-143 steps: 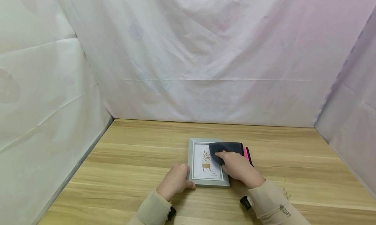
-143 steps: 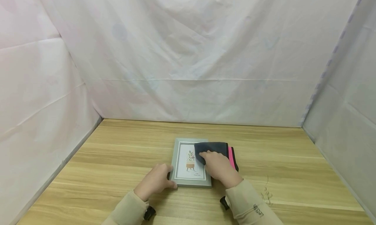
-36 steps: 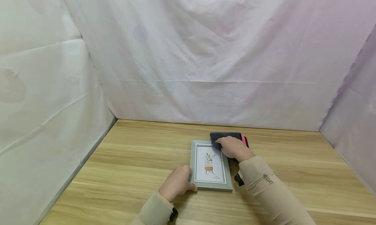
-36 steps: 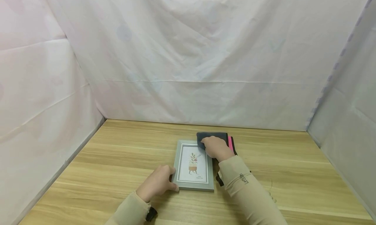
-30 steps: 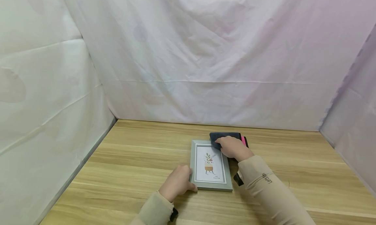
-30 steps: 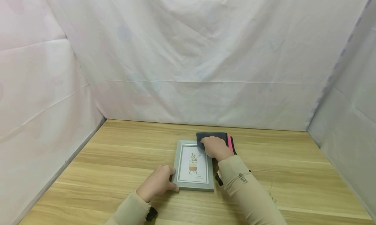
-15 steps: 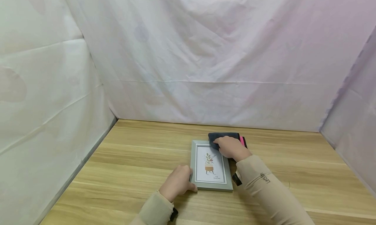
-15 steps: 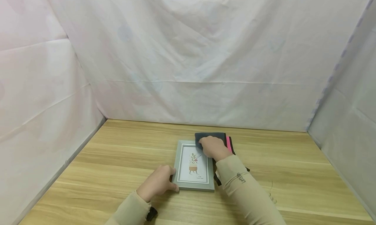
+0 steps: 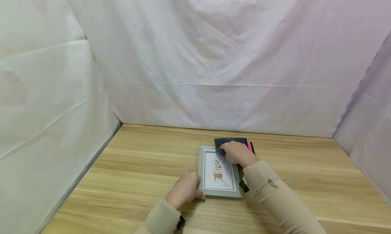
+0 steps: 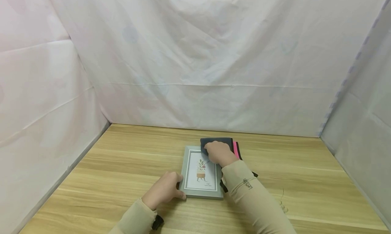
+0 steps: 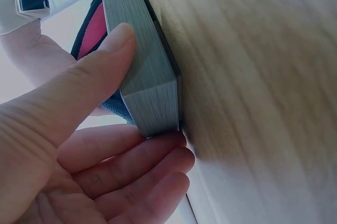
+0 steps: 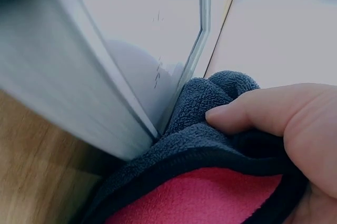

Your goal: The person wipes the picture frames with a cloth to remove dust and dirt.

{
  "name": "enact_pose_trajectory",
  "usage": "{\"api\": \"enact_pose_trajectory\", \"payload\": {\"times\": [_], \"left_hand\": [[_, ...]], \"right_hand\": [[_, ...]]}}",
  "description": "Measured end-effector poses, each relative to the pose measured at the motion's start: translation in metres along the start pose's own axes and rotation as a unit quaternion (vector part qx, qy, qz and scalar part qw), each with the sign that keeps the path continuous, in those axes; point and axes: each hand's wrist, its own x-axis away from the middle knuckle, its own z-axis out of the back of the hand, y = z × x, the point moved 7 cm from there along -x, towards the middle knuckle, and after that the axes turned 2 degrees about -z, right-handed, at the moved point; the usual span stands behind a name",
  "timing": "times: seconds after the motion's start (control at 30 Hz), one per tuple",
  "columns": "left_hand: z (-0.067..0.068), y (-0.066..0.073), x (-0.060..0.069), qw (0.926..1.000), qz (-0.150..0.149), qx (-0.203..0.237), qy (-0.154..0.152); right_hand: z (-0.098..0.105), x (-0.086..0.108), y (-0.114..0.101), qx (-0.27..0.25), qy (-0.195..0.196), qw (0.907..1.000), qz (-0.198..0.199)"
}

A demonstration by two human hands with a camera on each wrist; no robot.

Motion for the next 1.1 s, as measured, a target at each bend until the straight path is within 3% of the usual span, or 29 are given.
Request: {"api": "enact_pose_trajectory", "payload": {"times": [1.1], "left_hand": [[0.000, 0.001, 0.001, 0.9999, -0.009, -0.005, -0.001]], "right_hand": [[0.000, -0.012, -0.033, 0.021, -0.008, 0.9997, 0.008]]}}
